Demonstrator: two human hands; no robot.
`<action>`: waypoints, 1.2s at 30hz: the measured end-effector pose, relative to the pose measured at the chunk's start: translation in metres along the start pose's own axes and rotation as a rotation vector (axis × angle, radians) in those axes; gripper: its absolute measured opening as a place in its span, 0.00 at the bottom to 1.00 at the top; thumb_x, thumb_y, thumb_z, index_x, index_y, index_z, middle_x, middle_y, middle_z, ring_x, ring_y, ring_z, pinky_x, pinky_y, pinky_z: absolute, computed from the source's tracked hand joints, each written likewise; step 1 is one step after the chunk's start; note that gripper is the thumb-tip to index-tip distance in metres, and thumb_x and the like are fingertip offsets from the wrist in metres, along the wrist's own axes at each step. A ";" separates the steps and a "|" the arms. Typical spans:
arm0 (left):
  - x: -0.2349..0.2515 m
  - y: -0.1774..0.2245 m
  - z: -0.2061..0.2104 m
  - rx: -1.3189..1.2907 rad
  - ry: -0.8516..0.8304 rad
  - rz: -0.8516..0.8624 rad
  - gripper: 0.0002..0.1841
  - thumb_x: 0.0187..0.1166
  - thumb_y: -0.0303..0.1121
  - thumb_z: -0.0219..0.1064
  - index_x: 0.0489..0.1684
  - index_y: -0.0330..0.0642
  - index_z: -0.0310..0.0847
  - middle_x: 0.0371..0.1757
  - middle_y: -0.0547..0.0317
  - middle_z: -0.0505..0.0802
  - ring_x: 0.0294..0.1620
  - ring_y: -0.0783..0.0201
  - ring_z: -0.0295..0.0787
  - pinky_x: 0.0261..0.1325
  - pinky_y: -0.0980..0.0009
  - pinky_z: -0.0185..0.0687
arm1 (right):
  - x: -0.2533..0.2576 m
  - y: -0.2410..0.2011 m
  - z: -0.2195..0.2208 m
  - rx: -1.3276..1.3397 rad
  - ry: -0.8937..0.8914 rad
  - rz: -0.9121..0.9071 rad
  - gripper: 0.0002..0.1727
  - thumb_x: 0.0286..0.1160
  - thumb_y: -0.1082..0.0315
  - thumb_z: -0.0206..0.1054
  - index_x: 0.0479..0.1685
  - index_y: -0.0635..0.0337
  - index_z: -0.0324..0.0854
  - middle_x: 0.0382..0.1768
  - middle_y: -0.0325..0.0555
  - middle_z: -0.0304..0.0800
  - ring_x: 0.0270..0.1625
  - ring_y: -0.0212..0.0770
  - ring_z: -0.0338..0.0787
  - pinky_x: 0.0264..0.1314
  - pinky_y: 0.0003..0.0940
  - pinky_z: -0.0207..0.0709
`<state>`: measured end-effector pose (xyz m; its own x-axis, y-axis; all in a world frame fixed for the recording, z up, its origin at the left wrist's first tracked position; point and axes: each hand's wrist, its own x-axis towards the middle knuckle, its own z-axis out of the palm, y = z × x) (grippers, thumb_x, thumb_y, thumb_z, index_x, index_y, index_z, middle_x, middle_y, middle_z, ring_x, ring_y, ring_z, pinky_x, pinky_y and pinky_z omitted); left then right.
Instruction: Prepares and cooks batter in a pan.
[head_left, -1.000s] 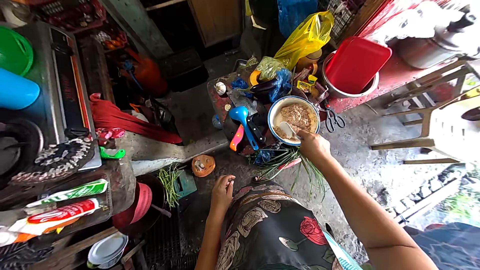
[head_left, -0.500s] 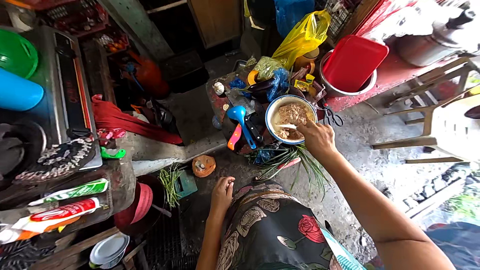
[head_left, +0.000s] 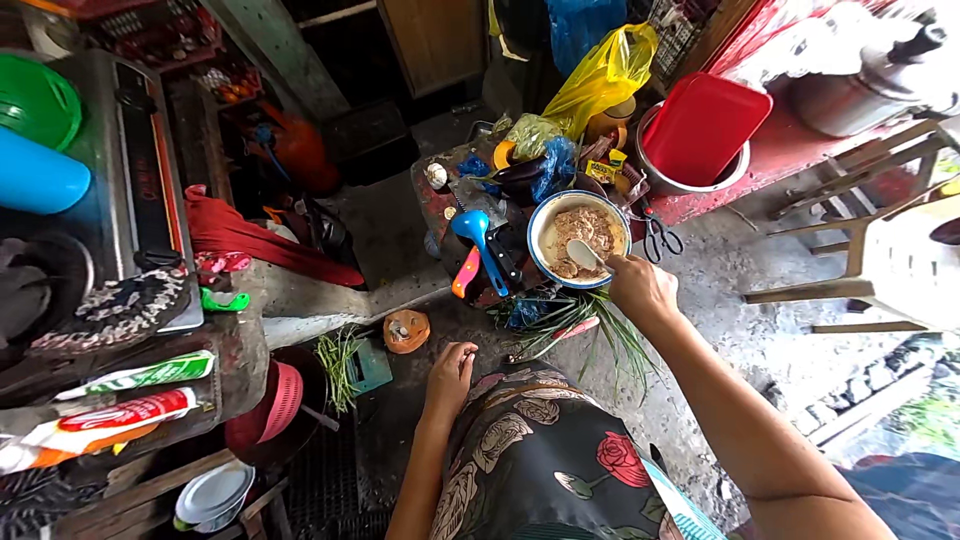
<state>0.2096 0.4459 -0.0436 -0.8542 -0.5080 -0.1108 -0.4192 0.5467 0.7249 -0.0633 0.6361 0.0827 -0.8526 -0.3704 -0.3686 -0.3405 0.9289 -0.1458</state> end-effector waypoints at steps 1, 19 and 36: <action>0.000 0.002 0.000 -0.004 0.006 0.002 0.12 0.83 0.26 0.62 0.55 0.34 0.89 0.54 0.42 0.92 0.51 0.53 0.93 0.60 0.61 0.88 | -0.003 0.000 -0.002 0.016 0.036 -0.009 0.19 0.80 0.76 0.58 0.63 0.55 0.88 0.56 0.61 0.92 0.56 0.67 0.92 0.47 0.70 0.79; 0.010 0.013 0.002 -0.006 -0.035 0.010 0.11 0.83 0.26 0.64 0.56 0.33 0.89 0.55 0.41 0.92 0.53 0.51 0.92 0.62 0.58 0.87 | 0.054 0.022 0.053 0.752 -0.202 0.091 0.15 0.82 0.77 0.58 0.63 0.66 0.83 0.37 0.53 0.85 0.32 0.42 0.80 0.39 0.42 0.75; 0.156 0.162 0.029 -1.140 -0.209 -0.549 0.20 0.94 0.30 0.49 0.80 0.31 0.62 0.61 0.42 0.82 0.50 0.57 0.87 0.58 0.64 0.85 | 0.019 0.021 0.061 1.328 -0.004 0.112 0.15 0.82 0.80 0.58 0.64 0.68 0.80 0.25 0.40 0.80 0.16 0.25 0.68 0.17 0.19 0.60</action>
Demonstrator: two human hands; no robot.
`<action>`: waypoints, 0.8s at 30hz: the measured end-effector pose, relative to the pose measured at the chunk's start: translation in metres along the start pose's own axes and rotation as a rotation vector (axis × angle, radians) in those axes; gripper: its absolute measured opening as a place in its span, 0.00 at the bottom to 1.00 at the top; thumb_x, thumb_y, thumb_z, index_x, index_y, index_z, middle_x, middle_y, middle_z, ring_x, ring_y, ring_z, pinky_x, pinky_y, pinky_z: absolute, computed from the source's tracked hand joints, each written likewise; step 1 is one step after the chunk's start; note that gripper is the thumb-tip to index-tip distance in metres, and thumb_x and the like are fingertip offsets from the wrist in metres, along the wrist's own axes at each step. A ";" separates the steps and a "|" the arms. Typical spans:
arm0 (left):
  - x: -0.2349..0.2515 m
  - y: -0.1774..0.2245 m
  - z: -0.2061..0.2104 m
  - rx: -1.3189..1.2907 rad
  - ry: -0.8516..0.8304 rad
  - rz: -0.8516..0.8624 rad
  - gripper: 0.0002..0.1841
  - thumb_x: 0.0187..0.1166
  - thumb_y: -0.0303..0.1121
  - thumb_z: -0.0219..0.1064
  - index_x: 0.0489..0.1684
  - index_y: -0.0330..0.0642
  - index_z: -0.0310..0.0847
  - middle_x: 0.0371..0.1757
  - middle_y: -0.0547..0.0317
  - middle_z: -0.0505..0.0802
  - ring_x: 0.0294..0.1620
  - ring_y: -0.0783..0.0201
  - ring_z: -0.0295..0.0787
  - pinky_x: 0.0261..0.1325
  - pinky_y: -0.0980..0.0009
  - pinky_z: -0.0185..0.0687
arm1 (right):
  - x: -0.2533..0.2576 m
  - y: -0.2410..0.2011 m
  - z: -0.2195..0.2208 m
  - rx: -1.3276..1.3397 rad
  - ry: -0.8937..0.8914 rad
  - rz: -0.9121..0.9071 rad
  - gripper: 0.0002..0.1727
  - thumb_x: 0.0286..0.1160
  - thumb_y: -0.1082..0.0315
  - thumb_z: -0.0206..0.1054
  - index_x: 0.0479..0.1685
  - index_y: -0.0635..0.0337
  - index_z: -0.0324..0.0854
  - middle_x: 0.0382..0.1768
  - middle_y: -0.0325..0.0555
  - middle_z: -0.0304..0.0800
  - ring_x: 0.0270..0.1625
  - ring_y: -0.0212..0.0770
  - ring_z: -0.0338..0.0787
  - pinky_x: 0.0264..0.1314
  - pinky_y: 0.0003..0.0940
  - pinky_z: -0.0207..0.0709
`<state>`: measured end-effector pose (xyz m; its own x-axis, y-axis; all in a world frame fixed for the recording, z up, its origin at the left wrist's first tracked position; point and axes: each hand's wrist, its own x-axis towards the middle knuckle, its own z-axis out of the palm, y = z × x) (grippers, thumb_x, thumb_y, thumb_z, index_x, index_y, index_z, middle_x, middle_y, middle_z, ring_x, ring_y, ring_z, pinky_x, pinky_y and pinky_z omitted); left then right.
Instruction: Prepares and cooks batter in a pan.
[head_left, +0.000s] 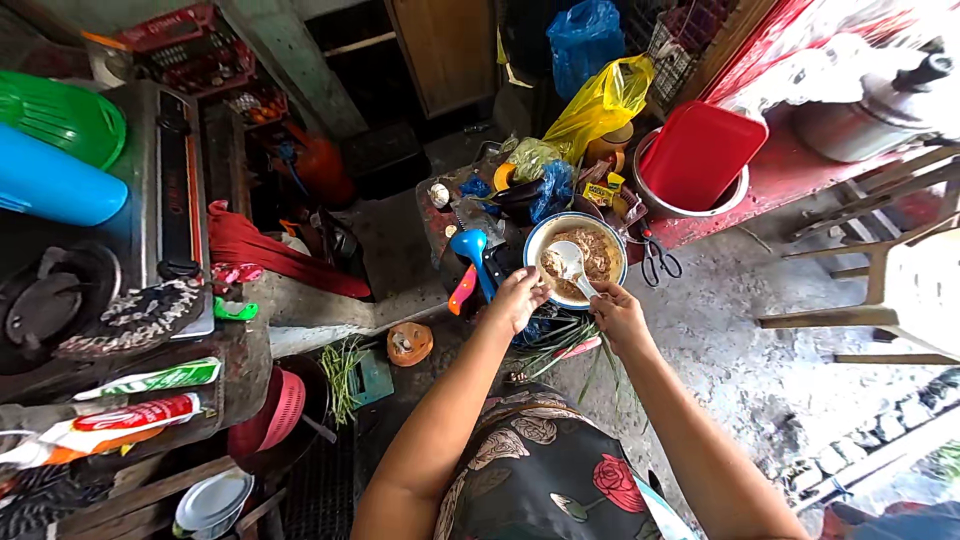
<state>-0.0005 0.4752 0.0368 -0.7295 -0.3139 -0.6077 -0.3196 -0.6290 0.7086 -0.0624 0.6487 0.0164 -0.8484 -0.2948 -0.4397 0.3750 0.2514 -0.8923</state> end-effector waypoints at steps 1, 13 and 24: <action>0.005 0.002 0.007 -0.062 -0.004 -0.039 0.20 0.95 0.34 0.48 0.79 0.33 0.62 0.59 0.44 0.81 0.49 0.58 0.86 0.57 0.65 0.85 | -0.001 0.003 -0.001 -0.113 0.023 -0.081 0.16 0.82 0.78 0.59 0.65 0.67 0.81 0.30 0.41 0.83 0.21 0.26 0.73 0.23 0.22 0.66; 0.022 0.005 0.022 -0.082 -0.042 0.108 0.17 0.88 0.25 0.59 0.73 0.37 0.69 0.54 0.51 0.84 0.44 0.63 0.86 0.53 0.67 0.85 | -0.032 0.001 -0.007 -0.764 0.377 -0.674 0.19 0.82 0.76 0.55 0.62 0.62 0.89 0.44 0.64 0.93 0.40 0.65 0.94 0.37 0.62 0.83; 0.026 -0.023 0.016 1.264 -0.074 0.996 0.14 0.76 0.21 0.70 0.57 0.36 0.90 0.62 0.38 0.89 0.68 0.40 0.85 0.73 0.51 0.80 | -0.021 -0.007 -0.017 -0.294 -0.054 -0.079 0.15 0.83 0.76 0.59 0.64 0.67 0.82 0.38 0.46 0.88 0.30 0.28 0.80 0.35 0.25 0.75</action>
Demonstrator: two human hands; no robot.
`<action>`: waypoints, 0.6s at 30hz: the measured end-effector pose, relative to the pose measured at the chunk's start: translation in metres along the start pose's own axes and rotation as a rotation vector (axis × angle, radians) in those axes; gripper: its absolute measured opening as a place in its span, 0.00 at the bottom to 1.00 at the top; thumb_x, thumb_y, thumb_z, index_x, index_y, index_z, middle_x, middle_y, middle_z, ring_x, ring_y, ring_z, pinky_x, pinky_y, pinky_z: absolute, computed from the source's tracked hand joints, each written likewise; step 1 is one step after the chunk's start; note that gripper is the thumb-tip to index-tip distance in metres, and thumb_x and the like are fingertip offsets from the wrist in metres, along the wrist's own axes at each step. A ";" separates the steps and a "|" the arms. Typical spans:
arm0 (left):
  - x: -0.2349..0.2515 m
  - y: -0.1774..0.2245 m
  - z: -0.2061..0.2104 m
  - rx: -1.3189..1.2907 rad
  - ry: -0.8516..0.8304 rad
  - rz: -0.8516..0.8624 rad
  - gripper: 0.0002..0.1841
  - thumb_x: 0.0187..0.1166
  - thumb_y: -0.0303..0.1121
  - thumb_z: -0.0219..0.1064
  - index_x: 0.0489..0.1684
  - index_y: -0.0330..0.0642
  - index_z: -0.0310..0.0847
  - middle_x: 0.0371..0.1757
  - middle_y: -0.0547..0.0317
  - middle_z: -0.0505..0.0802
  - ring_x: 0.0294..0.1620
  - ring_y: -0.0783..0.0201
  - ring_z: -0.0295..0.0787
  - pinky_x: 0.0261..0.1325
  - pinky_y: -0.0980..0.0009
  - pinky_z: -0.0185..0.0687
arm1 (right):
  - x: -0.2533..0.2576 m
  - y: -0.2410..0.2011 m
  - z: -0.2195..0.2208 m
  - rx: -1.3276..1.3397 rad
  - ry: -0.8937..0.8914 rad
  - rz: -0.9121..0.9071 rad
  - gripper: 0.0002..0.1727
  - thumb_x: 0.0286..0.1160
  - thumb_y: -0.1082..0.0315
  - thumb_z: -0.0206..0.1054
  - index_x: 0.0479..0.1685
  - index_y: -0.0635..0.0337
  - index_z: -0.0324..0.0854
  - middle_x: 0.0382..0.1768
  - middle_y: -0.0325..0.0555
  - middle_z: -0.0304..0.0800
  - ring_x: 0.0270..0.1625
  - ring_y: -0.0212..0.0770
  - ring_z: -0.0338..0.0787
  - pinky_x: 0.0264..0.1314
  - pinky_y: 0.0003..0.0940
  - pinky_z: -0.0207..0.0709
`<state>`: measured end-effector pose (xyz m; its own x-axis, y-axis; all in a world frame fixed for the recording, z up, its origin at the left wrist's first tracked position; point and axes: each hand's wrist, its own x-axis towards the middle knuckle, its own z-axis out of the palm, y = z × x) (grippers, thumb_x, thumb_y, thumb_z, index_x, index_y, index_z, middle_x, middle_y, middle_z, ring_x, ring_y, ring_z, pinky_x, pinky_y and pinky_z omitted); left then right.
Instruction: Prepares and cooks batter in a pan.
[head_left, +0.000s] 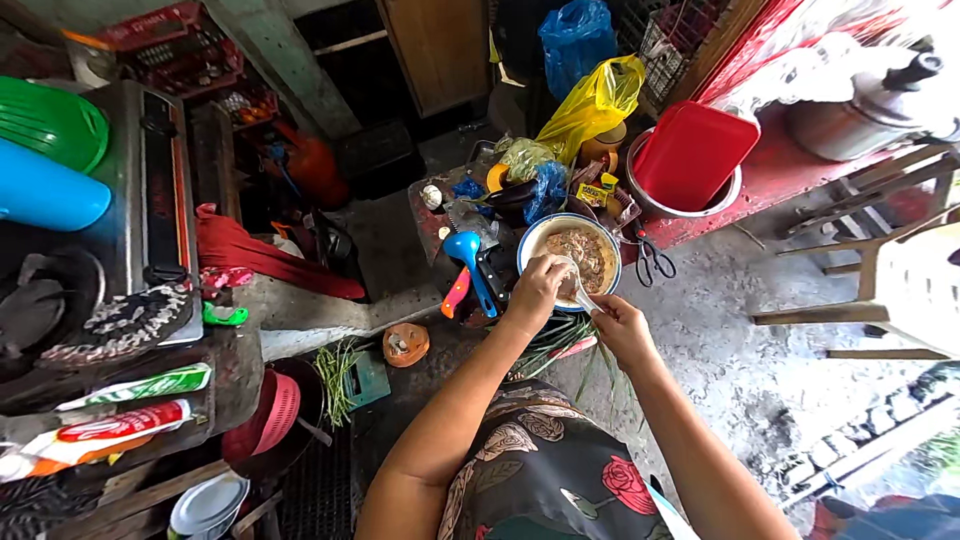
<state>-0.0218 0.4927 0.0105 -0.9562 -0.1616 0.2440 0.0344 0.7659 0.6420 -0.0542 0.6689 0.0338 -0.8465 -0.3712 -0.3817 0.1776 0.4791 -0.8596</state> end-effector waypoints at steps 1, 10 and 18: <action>-0.002 0.001 -0.001 -0.002 -0.011 0.003 0.14 0.75 0.22 0.72 0.58 0.37 0.91 0.65 0.37 0.89 0.71 0.39 0.83 0.76 0.48 0.77 | -0.001 -0.001 0.001 0.047 -0.008 0.012 0.15 0.83 0.77 0.59 0.64 0.68 0.82 0.35 0.44 0.86 0.27 0.26 0.77 0.31 0.23 0.71; -0.033 -0.008 -0.039 -0.094 0.250 -0.024 0.13 0.71 0.24 0.76 0.53 0.39 0.92 0.60 0.45 0.92 0.67 0.47 0.87 0.73 0.51 0.80 | -0.011 -0.026 0.021 0.121 -0.163 -0.001 0.15 0.83 0.77 0.59 0.64 0.67 0.82 0.28 0.38 0.83 0.19 0.23 0.72 0.20 0.18 0.65; -0.117 -0.019 -0.116 -1.213 0.646 -0.865 0.17 0.93 0.28 0.49 0.75 0.32 0.69 0.60 0.47 0.84 0.51 0.61 0.87 0.59 0.64 0.85 | -0.037 -0.061 0.092 -0.217 -0.275 -0.353 0.18 0.82 0.72 0.59 0.65 0.65 0.85 0.53 0.50 0.93 0.47 0.32 0.91 0.54 0.32 0.83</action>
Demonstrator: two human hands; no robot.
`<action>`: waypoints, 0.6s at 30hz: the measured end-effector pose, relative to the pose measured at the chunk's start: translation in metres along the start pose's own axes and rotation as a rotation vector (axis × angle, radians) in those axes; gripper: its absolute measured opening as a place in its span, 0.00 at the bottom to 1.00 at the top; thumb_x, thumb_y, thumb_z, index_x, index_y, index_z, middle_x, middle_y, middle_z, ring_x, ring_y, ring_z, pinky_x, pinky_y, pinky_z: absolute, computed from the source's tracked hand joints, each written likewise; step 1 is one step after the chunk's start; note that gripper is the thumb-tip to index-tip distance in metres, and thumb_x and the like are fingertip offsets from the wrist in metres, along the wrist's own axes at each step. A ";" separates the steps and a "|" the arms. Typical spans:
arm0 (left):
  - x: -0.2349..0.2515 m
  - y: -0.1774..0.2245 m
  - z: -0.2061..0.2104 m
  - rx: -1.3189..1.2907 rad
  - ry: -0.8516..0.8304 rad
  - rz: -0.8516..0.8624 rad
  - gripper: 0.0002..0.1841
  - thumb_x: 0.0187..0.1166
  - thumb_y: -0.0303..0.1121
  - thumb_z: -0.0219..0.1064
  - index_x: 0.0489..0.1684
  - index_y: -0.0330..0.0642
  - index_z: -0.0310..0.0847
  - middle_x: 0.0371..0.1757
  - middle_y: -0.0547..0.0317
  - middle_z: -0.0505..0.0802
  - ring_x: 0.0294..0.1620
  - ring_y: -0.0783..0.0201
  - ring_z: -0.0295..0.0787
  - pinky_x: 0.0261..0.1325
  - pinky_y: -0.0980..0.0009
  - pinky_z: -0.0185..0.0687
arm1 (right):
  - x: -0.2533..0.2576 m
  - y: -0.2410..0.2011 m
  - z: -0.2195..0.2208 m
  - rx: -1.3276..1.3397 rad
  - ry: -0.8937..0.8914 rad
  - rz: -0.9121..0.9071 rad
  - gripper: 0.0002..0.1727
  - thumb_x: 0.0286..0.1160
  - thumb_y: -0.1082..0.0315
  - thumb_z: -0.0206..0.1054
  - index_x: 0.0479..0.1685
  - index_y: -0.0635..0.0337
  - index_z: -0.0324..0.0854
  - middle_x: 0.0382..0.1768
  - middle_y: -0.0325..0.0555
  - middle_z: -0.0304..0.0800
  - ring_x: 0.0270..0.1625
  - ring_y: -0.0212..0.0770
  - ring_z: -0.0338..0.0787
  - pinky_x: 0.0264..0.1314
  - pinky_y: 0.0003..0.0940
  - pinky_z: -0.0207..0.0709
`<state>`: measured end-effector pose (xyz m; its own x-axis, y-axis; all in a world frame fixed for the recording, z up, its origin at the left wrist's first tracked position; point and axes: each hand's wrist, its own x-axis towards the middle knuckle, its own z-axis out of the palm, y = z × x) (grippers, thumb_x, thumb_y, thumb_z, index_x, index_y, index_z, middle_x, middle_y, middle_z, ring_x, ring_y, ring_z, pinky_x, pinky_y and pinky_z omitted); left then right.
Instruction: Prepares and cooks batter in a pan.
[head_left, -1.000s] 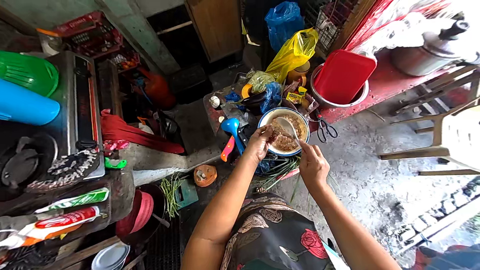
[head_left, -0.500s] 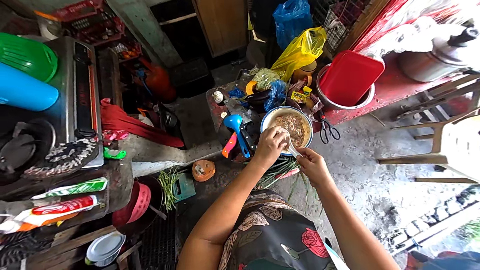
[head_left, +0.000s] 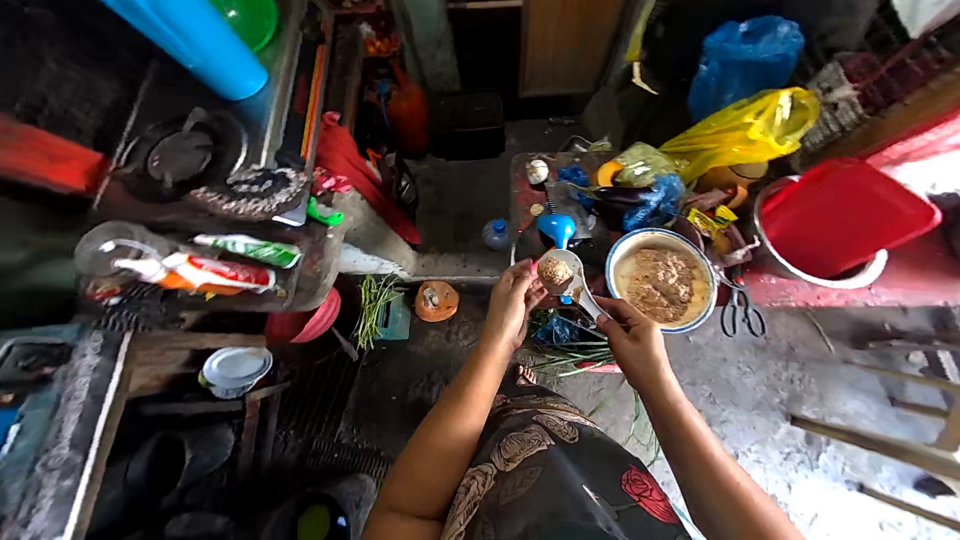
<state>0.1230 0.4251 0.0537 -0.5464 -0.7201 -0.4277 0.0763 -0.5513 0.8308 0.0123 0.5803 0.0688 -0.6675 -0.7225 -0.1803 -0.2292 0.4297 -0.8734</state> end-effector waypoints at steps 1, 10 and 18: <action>-0.006 0.006 -0.012 -0.146 0.013 -0.087 0.19 0.95 0.31 0.45 0.77 0.32 0.66 0.58 0.46 0.84 0.50 0.60 0.87 0.58 0.64 0.85 | -0.002 -0.006 0.014 -0.084 -0.001 -0.084 0.18 0.82 0.72 0.58 0.65 0.65 0.86 0.55 0.54 0.94 0.51 0.38 0.93 0.58 0.38 0.84; -0.070 0.048 -0.169 -0.261 0.193 0.096 0.22 0.81 0.17 0.63 0.74 0.30 0.69 0.58 0.45 0.85 0.51 0.62 0.88 0.59 0.68 0.87 | -0.050 -0.086 0.161 -0.497 0.074 -0.725 0.21 0.69 0.78 0.61 0.60 0.63 0.91 0.40 0.60 0.93 0.31 0.58 0.92 0.29 0.54 0.83; -0.154 0.067 -0.335 0.631 0.540 0.577 0.21 0.74 0.25 0.74 0.67 0.36 0.84 0.66 0.40 0.88 0.65 0.50 0.87 0.69 0.55 0.84 | -0.088 -0.141 0.283 -0.220 -0.577 -0.304 0.18 0.82 0.72 0.59 0.66 0.64 0.84 0.47 0.50 0.92 0.37 0.33 0.87 0.41 0.32 0.82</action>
<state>0.4913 0.3578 0.0559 -0.1027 -0.9869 0.1247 -0.3307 0.1521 0.9314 0.3037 0.4297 0.0794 -0.0808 -0.9749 -0.2075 -0.5259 0.2186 -0.8220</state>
